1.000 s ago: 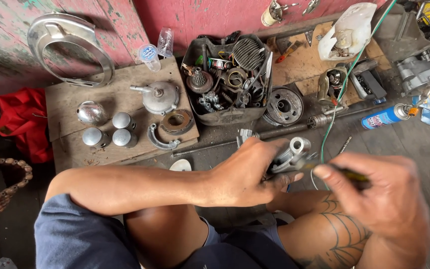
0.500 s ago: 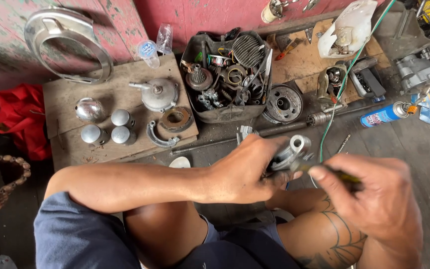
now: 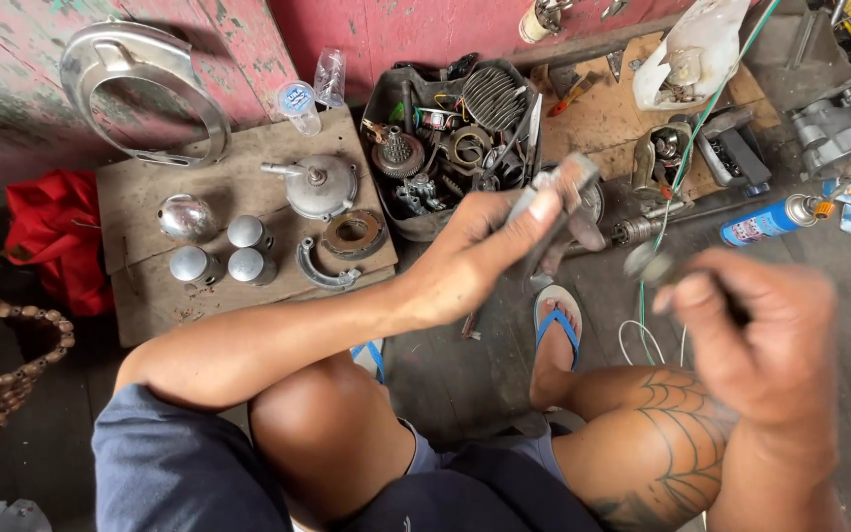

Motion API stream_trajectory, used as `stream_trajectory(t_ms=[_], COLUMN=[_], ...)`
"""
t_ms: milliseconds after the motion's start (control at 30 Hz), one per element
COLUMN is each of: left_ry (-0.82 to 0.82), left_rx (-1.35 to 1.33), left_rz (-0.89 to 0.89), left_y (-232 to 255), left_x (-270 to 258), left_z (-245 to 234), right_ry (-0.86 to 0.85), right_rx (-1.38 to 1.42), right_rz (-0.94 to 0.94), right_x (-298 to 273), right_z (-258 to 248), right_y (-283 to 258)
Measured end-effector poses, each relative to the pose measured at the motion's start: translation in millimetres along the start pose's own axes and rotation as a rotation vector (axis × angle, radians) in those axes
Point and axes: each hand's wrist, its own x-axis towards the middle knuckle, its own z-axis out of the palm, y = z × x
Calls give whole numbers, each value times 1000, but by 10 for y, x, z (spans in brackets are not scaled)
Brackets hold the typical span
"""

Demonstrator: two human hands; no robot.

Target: The person scrubs a curved metal part with a wire brush, holding it in their left hand and scrubbing with their right. They rotate the part to clean different areas, including the inner and outer surfaces, while sitting on the floor.

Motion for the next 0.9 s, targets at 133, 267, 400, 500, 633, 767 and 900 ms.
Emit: stream_trajectory(t_ms=[133,267,400,500,633,767,900], left_ry=[104,63,126,180,253,361,374], left_rx=[-600,-799,-912,-935,-930,-923,-866], left_rz=[-3,-27,1,27,1,-23,72], left_y=[-62,-68,-41,-73,-94,-88,-38], left_x=[130,190,190,192,181,179,143], left_z=[57,20,34,107,216,248,177], right_ry=[-49,-103,-111,-76,-91,-55,-103], right_rx=[-100,-157,-247,-276,-228,-251,-311], right_rz=[-108,-162,-207,-188,-209,-191,-176], right_x=[32,106,103,104,158,183,145], right_z=[116,237,318,358,423,417,380], right_y=[-198,-242,-295,-315,-400,-425,-304])
